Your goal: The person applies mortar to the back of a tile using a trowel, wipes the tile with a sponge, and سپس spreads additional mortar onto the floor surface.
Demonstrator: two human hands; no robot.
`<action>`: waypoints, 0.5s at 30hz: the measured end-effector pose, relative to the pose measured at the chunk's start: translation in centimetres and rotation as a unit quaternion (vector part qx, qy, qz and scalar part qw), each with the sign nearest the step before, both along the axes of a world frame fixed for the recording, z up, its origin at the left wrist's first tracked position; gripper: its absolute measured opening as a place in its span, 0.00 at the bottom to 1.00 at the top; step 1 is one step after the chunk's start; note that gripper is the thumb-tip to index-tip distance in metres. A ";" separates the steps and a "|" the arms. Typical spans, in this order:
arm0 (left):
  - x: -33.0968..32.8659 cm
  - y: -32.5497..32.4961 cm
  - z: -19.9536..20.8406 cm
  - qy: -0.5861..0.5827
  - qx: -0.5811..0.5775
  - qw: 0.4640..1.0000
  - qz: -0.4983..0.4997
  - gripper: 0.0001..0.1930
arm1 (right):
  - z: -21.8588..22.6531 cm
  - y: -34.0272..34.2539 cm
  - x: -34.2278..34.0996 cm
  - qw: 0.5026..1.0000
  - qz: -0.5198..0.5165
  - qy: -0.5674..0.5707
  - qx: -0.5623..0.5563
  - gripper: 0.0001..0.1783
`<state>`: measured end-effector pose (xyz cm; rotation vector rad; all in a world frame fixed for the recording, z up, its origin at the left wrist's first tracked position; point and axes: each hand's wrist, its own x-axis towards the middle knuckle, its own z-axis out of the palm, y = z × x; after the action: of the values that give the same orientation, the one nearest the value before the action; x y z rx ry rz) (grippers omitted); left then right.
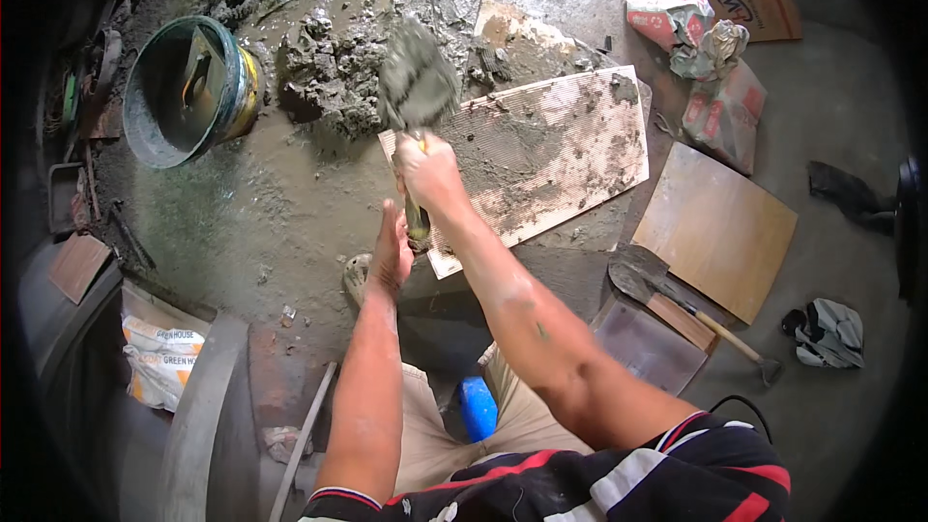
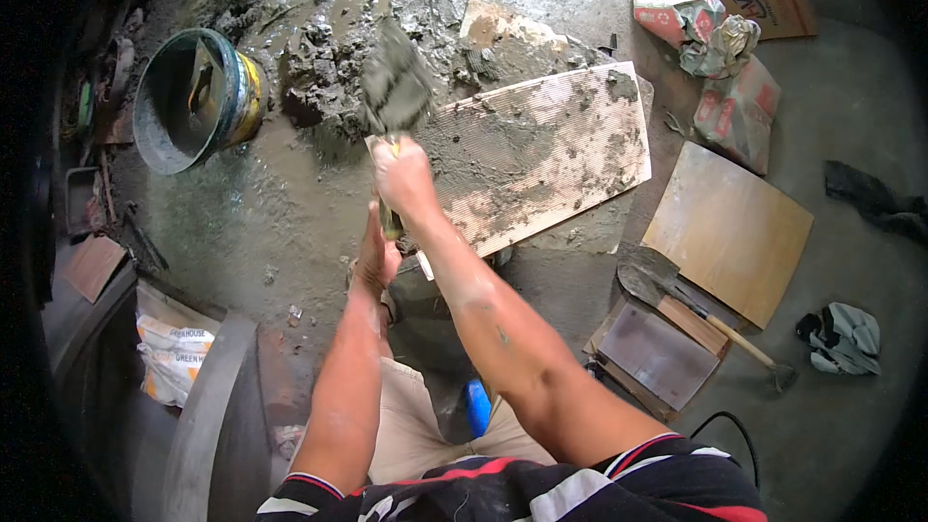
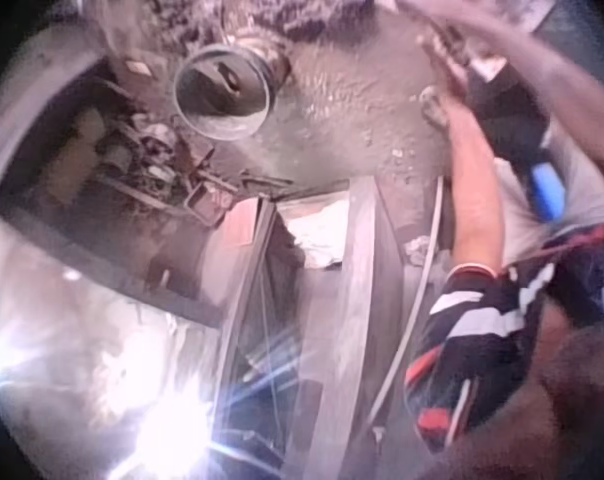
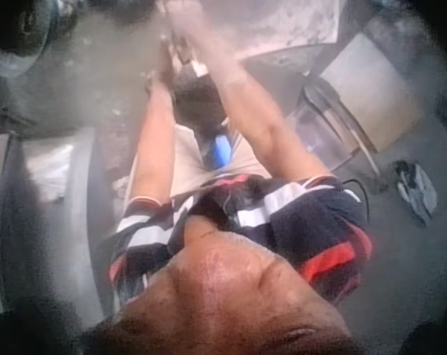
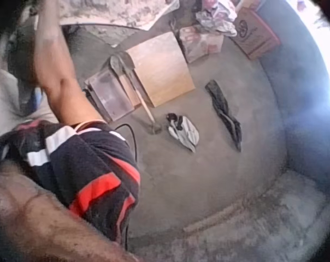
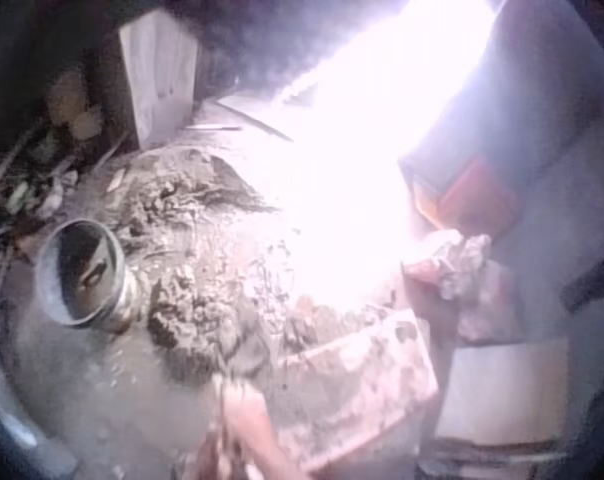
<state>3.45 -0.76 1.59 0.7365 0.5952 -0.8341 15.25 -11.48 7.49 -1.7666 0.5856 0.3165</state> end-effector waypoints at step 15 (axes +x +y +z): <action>-4.0 -1.1 -1.3 0.101 -0.035 0.982 0.156 0.43 | 6.3 -17.6 -9.7 0.858 0.373 0.030 -0.353 0.18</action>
<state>-0.59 -1.89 0.31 0.4803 0.8350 -0.6370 5.54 -29.10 13.79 -2.6780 -0.0049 0.7622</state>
